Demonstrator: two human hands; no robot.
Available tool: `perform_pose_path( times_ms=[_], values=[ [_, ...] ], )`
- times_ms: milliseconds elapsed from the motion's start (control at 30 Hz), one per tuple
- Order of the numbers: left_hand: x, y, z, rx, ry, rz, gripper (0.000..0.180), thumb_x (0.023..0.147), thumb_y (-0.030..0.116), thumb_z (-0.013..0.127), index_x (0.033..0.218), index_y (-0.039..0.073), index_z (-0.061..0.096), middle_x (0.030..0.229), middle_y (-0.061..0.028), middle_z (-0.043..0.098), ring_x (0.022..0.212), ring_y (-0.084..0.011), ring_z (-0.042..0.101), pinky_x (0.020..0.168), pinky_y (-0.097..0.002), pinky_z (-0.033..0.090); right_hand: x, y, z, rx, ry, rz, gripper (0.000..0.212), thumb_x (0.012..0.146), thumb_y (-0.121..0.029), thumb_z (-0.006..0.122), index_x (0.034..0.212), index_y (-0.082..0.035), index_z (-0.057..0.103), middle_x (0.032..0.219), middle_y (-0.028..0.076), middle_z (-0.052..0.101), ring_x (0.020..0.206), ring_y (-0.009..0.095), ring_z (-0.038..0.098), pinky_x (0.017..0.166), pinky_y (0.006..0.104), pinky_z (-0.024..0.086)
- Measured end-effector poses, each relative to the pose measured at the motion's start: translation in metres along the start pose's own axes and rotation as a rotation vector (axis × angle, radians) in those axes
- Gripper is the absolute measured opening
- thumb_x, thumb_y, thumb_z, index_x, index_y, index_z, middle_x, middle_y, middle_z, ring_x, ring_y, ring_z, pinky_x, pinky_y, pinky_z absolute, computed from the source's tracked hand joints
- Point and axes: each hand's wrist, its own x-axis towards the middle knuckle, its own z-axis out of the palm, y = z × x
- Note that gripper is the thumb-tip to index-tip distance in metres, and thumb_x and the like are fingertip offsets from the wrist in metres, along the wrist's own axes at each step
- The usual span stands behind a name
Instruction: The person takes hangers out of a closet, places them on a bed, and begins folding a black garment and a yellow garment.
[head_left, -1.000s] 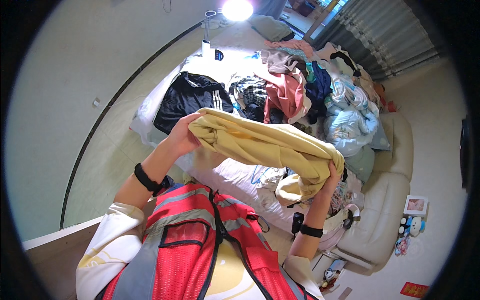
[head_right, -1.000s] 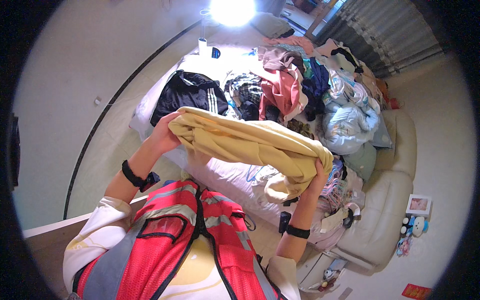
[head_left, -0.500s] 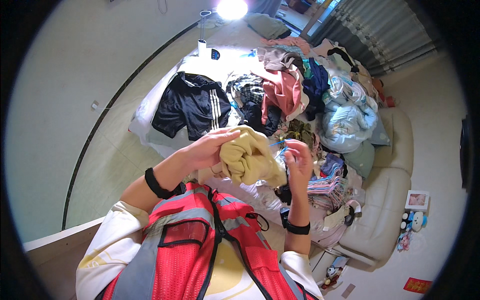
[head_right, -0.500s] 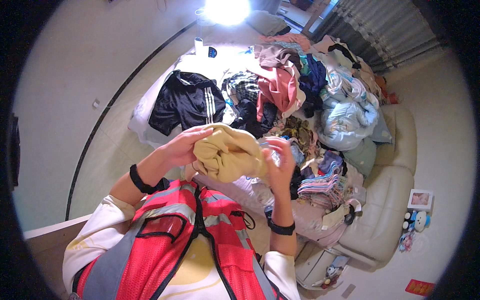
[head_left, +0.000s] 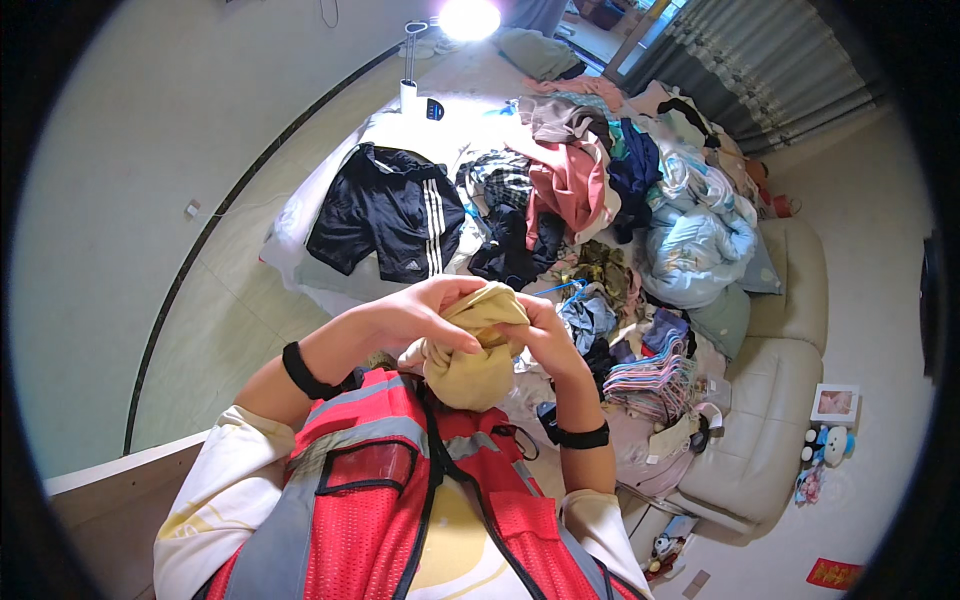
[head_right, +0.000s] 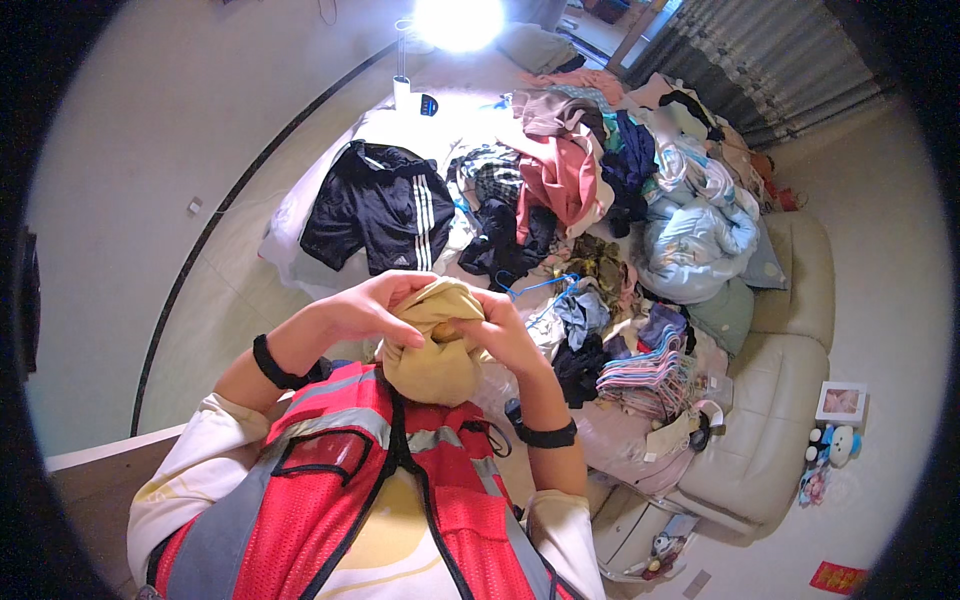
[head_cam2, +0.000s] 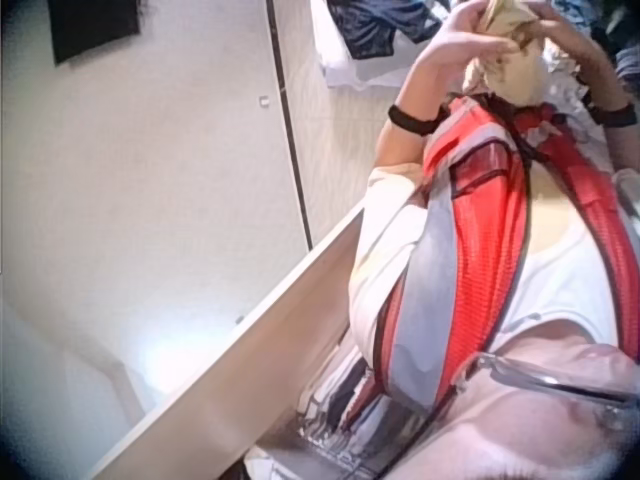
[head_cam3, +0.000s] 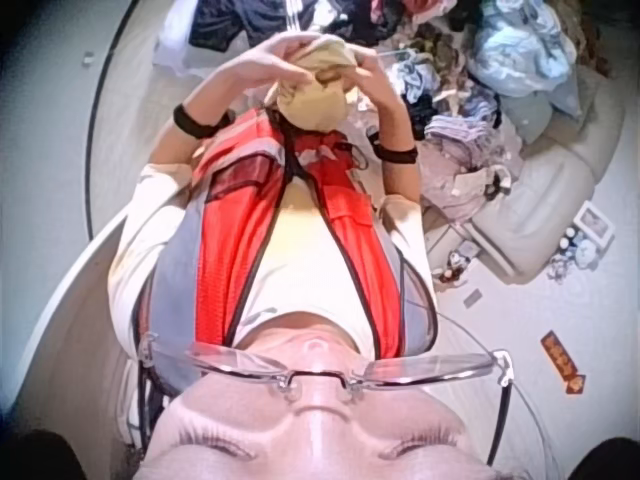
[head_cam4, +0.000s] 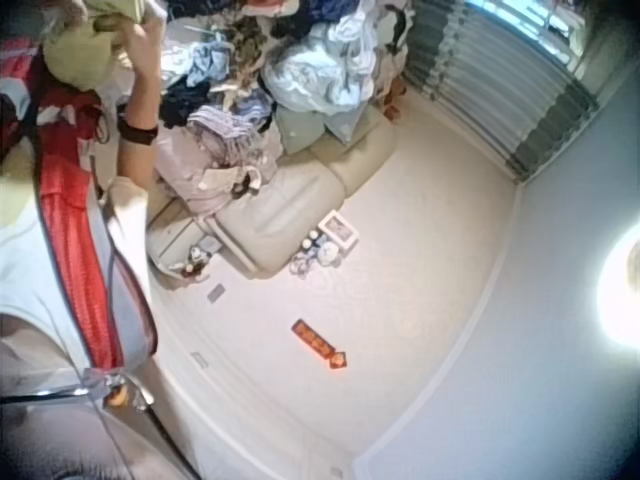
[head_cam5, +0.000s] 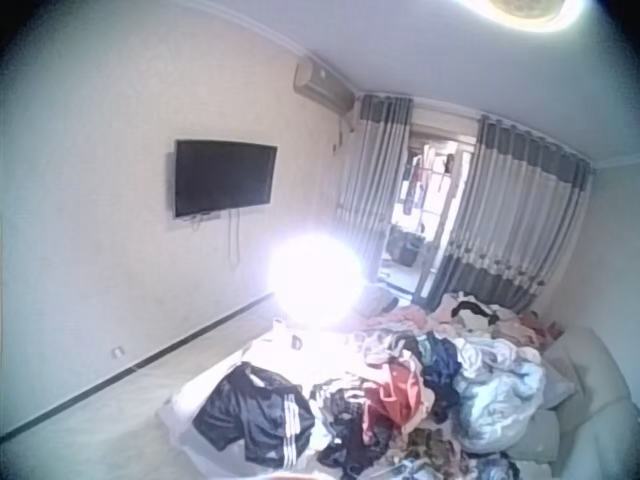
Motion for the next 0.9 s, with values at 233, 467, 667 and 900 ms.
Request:
perform_pose_path(
  times_ms=[233,467,667,900],
  values=[
    [-0.001,-0.023,-0.012,1.002,0.386,0.06,0.03,0.074,0.015,0.067,0.099,0.002,0.058,0.087,-0.0172,0.061,0.084,-0.0316,0.061,0.073,-0.0362,0.048,-0.008,0.004,-0.003,0.358,0.051,0.111,0.035,0.083,-0.01,0.059,0.115,0.004,0.056,0.108,0.006,0.062,0.097,0.011,0.056,0.086,0.0235,0.043],
    [0.001,-0.038,-0.018,0.539,0.454,-0.235,0.017,0.082,0.007,0.055,0.096,0.002,0.063,0.085,-0.0077,0.066,0.081,-0.0167,0.063,0.069,-0.0297,0.048,-0.017,0.005,-0.006,0.423,0.093,0.11,0.033,0.079,-0.013,0.064,0.108,0.003,0.061,0.097,0.005,0.065,0.083,0.011,0.06,0.076,0.0233,0.047],
    [0.003,-0.047,-0.019,-0.313,0.48,-0.15,0.021,0.091,0.011,0.049,0.101,-0.003,0.062,0.094,-0.0078,0.065,0.083,-0.0139,0.064,0.074,-0.0272,0.052,-0.017,0.011,0.002,-0.452,0.296,-0.001,0.027,0.072,-0.021,0.073,0.086,0.0,0.067,0.071,0.004,0.065,0.062,0.009,0.058,0.058,0.0264,0.046],
    [-0.003,-0.05,-0.012,-0.38,0.578,-0.054,0.025,0.093,0.014,0.047,0.109,0.0,0.059,0.107,-0.0085,0.063,0.094,-0.0178,0.062,0.085,-0.0305,0.05,-0.009,-0.001,0.008,-0.719,0.371,0.022,0.03,0.065,-0.028,0.071,0.075,-0.001,0.063,0.062,0.013,0.061,0.057,0.021,0.06,0.056,0.0323,0.046]
  ],
)
